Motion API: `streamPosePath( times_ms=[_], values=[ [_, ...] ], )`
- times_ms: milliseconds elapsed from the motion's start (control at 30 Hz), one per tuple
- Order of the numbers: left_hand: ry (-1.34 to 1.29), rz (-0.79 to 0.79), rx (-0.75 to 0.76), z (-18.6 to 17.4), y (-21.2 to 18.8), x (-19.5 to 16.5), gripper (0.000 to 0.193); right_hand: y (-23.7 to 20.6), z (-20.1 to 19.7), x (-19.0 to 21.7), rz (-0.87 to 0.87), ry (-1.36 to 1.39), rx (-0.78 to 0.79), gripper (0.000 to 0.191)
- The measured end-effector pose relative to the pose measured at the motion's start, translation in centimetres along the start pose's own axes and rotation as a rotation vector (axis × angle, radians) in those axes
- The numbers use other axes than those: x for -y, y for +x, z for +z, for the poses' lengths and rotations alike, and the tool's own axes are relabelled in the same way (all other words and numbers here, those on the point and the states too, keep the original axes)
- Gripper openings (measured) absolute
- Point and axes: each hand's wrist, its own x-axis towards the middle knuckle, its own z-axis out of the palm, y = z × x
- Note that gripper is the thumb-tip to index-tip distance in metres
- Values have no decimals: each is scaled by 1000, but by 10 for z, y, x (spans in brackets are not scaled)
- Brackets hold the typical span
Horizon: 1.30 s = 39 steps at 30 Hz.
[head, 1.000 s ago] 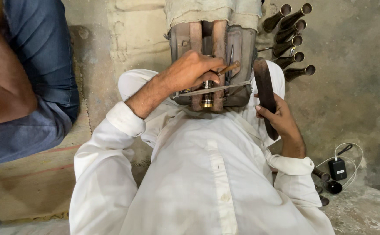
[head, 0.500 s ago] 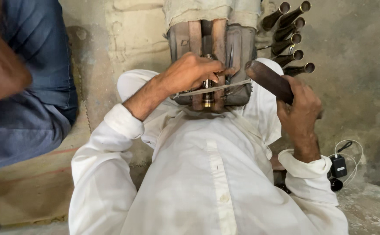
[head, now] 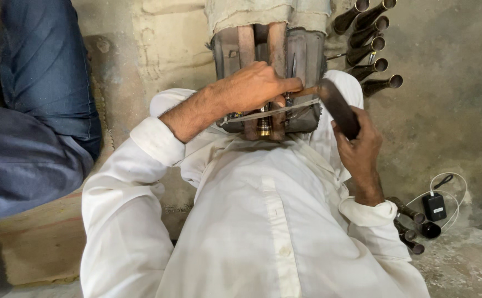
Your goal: The person sits on the floor and hammers a small brass vessel-shaped object set on a wooden anvil block, using a wooden mallet and a small punch held against the metal. They repeatedly reposition and rotate the object between hammer strikes, shaping its surface.
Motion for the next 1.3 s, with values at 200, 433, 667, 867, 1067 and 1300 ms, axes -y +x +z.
streamPosePath(
  times_ms=[200, 433, 667, 867, 1067, 1300],
  values=[
    [54, 4, 34, 1, 3, 0, 24, 1, -6, 5, -93, -130, -135, 39],
    [-26, -43, 37, 3, 0, -4, 27, 7, -16, 20, -167, -212, -87, 45],
    [-24, 7, -27, 2, -6, 2, 31, 15, -31, 25, -102, -124, -74, 37],
    [-84, -40, -65, 6, -13, 1, 27, 23, -48, 26, -133, -352, 74, 42],
    [-202, -64, -182, 8, -23, 4, 29, 31, -45, 31, -133, -370, 51, 33],
    [-222, -103, -176, 9, -22, 1, 26, 42, -41, 41, 50, 172, -71, 33]
  ],
)
